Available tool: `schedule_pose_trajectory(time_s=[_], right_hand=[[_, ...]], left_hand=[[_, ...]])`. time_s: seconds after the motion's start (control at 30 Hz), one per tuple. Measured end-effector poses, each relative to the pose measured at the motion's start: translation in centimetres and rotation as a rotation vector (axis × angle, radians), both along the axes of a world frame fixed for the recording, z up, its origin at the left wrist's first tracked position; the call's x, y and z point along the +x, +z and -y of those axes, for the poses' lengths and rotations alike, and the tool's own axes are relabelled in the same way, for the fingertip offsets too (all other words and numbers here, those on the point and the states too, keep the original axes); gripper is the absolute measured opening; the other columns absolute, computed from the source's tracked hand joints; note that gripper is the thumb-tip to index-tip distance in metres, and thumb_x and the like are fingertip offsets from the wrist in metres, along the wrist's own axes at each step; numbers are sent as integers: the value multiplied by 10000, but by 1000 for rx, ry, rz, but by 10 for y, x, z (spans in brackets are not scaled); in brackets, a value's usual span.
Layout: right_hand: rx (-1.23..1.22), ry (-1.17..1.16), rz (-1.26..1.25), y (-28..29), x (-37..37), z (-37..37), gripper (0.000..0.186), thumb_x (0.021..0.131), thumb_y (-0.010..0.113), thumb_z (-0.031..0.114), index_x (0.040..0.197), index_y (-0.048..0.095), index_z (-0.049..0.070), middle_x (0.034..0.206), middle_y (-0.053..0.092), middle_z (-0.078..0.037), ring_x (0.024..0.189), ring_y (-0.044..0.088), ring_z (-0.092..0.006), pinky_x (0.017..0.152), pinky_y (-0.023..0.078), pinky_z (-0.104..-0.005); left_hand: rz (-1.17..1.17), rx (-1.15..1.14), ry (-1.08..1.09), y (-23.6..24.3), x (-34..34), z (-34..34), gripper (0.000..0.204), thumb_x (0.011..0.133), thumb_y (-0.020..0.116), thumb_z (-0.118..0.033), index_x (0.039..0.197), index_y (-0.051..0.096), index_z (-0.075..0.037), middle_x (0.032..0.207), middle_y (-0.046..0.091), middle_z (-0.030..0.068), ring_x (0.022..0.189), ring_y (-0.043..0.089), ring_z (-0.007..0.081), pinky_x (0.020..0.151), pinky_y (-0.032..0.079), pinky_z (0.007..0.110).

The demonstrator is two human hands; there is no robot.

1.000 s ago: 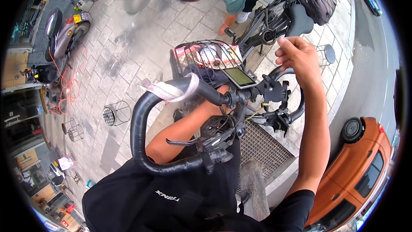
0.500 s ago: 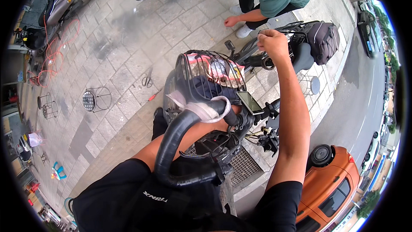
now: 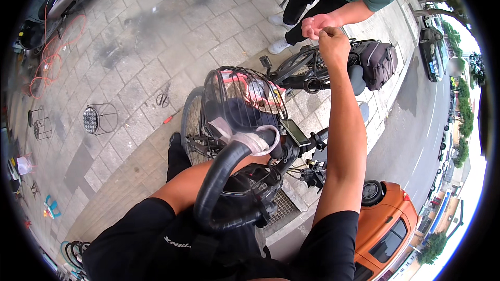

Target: The person adjusts and secures wires and components on a bicycle handlebar using zip ties and tools. They connect a digital display unit to the handlebar and test the connection while another person stands nearby.

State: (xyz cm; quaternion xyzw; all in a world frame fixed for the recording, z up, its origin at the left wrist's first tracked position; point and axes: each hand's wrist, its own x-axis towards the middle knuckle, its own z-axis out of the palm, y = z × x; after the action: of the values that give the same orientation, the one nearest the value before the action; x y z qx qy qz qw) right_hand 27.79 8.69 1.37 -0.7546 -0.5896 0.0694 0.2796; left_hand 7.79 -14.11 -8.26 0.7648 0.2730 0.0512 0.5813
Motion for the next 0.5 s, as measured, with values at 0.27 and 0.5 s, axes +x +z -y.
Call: schedule_pose_trajectory(time_s=[0.27,0.5], right_hand=[[-130,114,183,-6,36,-2,349,894,645,297,1130,759,66,1017,748,-242,1006,723,-402,913,556,-454],[-144,233,-132,41,24,106,421,947,682,326,1227,712,13,1027,775,-141,883,734,-237,823,556,-346]], left_hand=[[-40,7,46,-23,-7,18,404,833,712,-261,1194,684,-82,1077,704,197,1028,655,348,897,503,427],[79,119,101,-59,18,23,361,858,688,-278,1187,693,-128,1139,708,146,1070,637,300,934,488,390]])
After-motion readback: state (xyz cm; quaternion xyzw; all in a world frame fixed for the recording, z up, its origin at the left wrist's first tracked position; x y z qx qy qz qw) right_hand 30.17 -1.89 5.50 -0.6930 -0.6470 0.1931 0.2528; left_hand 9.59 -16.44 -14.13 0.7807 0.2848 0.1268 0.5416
